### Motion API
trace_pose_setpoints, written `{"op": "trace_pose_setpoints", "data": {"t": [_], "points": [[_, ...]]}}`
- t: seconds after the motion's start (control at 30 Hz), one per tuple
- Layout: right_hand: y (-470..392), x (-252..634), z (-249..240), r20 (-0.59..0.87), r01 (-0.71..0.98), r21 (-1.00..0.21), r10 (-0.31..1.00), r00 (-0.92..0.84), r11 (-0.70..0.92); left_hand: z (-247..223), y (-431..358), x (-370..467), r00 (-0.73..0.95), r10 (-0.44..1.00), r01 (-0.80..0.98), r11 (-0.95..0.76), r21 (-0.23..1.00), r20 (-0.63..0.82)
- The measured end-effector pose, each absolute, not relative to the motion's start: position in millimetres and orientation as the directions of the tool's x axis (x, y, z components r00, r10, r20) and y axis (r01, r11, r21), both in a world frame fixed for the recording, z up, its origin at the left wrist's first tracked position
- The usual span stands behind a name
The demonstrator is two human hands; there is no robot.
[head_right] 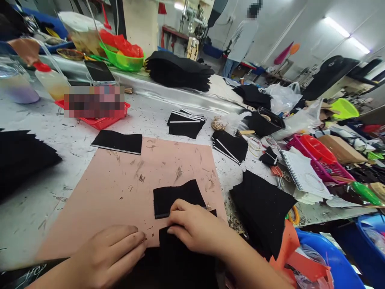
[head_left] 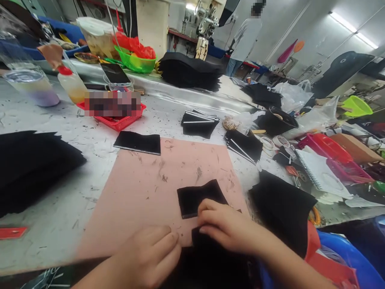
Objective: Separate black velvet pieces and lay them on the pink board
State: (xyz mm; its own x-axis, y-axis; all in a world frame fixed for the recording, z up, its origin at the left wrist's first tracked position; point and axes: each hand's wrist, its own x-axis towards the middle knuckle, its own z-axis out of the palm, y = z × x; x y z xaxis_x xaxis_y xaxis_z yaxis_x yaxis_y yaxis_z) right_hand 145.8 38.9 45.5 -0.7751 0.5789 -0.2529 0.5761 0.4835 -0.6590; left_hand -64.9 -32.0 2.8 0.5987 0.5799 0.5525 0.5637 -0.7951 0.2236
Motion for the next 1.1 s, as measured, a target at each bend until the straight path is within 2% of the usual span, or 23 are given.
{"op": "trace_pose_setpoints", "data": {"t": [0.17,0.4,0.67,1.1], "points": [[32,134,32,-0.224,0.689,-0.553,0.713,-0.665,0.469,2,-25,-69,0.663,0.557,0.530,-0.821,0.211,0.501],[31,126,30,-0.261,0.740,-0.444,0.717,-0.646,0.505,-4,-20,-72,0.736,0.537,0.504,-0.841,0.195,0.413],[31,124,27,-0.242,0.752,-0.428,0.738,-0.630,0.502,-14,-23,-74,0.787,0.537,0.522,-0.842,0.138,0.303],[30,120,25,-0.244,0.775,-0.376,0.752,-0.612,0.509,-18,-23,-74,0.774,0.564,0.561,-0.821,0.100,0.287]]}}
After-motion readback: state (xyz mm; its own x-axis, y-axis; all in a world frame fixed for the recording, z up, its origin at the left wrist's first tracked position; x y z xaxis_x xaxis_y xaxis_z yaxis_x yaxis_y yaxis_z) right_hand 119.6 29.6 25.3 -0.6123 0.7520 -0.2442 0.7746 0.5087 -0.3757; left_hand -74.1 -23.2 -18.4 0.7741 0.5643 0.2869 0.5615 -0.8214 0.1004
